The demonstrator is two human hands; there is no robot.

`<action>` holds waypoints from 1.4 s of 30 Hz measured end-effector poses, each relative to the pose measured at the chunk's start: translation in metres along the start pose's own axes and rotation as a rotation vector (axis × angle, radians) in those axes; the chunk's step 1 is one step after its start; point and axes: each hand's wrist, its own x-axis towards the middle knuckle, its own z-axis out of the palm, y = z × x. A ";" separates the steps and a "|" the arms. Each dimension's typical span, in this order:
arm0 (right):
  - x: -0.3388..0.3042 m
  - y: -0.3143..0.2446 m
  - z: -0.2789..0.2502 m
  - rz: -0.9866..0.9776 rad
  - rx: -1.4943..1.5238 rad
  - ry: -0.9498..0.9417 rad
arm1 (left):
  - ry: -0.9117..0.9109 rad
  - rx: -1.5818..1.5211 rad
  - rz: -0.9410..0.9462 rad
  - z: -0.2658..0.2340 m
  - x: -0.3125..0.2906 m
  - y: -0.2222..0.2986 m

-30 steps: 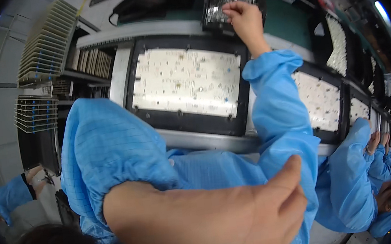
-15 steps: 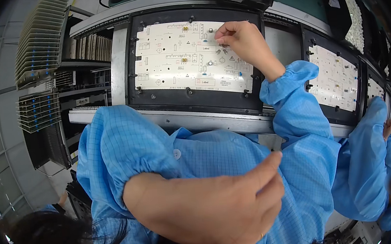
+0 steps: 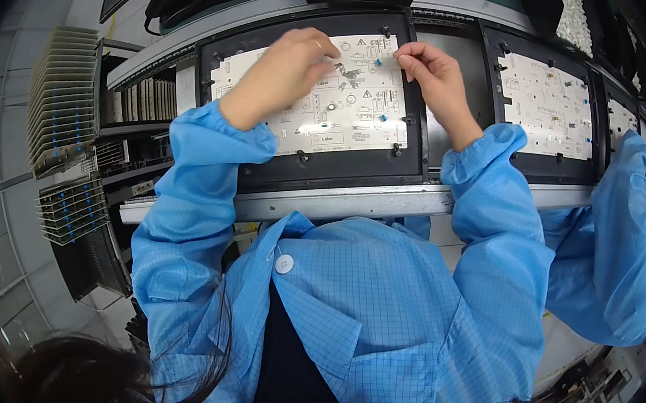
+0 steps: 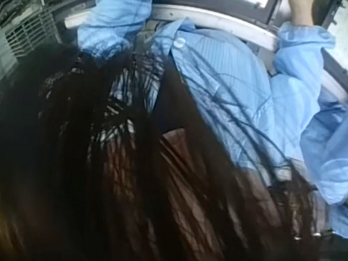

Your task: Manually placing small electronic components onto a circuit board panel at a manufacturing station.

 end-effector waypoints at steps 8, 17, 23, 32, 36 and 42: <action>0.002 0.002 0.020 -0.086 0.100 0.038 | -0.072 0.027 -0.062 0.036 0.009 -0.004; -0.005 0.001 0.030 -0.478 -0.486 -0.005 | -0.075 0.018 -0.194 0.023 0.014 0.007; -0.009 0.011 0.010 0.148 0.332 0.206 | -0.140 -0.165 -0.393 0.007 0.022 0.017; -0.007 0.014 0.007 0.181 0.533 0.078 | -0.199 -0.154 -0.503 0.024 0.021 0.002; -0.018 0.009 -0.012 0.163 0.570 0.177 | -0.211 -0.199 -0.593 0.021 0.025 0.009; -0.034 -0.042 -0.010 -0.031 0.040 0.067 | -0.124 -0.199 -0.592 0.029 0.049 -0.005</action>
